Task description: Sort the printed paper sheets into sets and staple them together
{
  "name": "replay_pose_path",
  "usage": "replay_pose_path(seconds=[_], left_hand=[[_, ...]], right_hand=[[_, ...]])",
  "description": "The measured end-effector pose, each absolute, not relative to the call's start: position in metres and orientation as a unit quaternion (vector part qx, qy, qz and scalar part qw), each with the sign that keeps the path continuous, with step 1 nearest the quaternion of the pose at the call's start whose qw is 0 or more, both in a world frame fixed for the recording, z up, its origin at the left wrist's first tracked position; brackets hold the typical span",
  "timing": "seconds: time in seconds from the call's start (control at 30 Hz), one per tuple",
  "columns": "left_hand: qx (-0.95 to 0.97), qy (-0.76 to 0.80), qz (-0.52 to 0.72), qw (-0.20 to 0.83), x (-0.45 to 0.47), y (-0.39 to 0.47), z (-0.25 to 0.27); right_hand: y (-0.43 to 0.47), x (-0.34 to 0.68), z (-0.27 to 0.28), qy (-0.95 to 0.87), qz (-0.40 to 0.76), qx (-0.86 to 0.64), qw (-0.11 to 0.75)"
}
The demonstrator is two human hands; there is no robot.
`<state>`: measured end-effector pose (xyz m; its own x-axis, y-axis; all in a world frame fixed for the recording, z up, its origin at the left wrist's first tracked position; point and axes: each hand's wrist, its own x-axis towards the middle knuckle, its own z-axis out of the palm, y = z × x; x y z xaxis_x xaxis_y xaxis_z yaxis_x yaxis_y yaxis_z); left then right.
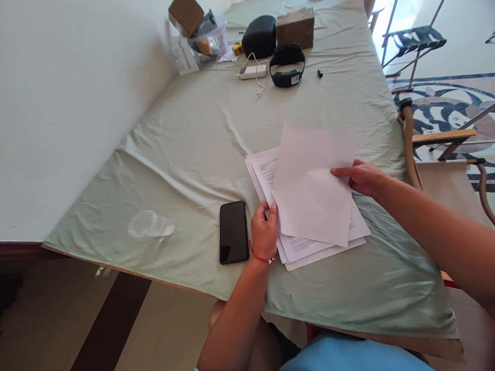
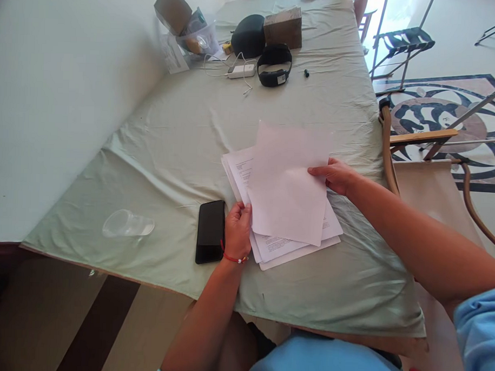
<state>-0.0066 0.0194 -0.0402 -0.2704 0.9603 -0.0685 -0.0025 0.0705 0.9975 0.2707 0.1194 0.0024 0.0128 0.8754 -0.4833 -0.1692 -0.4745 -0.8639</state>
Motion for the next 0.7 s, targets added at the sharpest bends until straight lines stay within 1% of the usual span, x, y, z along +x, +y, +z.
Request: replay_pose_path(seconds=[0.1,0.17,0.23,0.33,0.43,0.57,0.7], left_hand=[[0.415,0.595,0.533,0.436,-0.008,0.021,-0.045],[0.418,0.603,0.533,0.421,-0.009,0.022,-0.047],[0.426,0.608,0.538,0.400,-0.010,0.022,-0.050],[0.432,0.603,0.555,0.377,-0.010,0.022,-0.051],[0.430,0.594,0.564,0.381,-0.011,0.020,-0.048],[0.429,0.596,0.556,0.389,-0.011,0.019,-0.045],[0.422,0.592,0.541,0.424,-0.010,0.019,-0.044]], right_hand=[[0.120,0.272,0.002,-0.344,0.611,-0.590,0.400],[0.123,0.277,0.002,-0.374,0.564,-0.608,0.414],[0.127,0.287,0.004,-0.377,0.519,-0.613,0.460],[0.132,0.302,0.012,-0.336,0.486,-0.591,0.550],[0.133,0.312,0.022,-0.302,0.473,-0.582,0.589],[0.129,0.313,0.033,-0.276,0.487,-0.579,0.593],[0.122,0.301,0.037,-0.308,0.523,-0.578,0.545]])
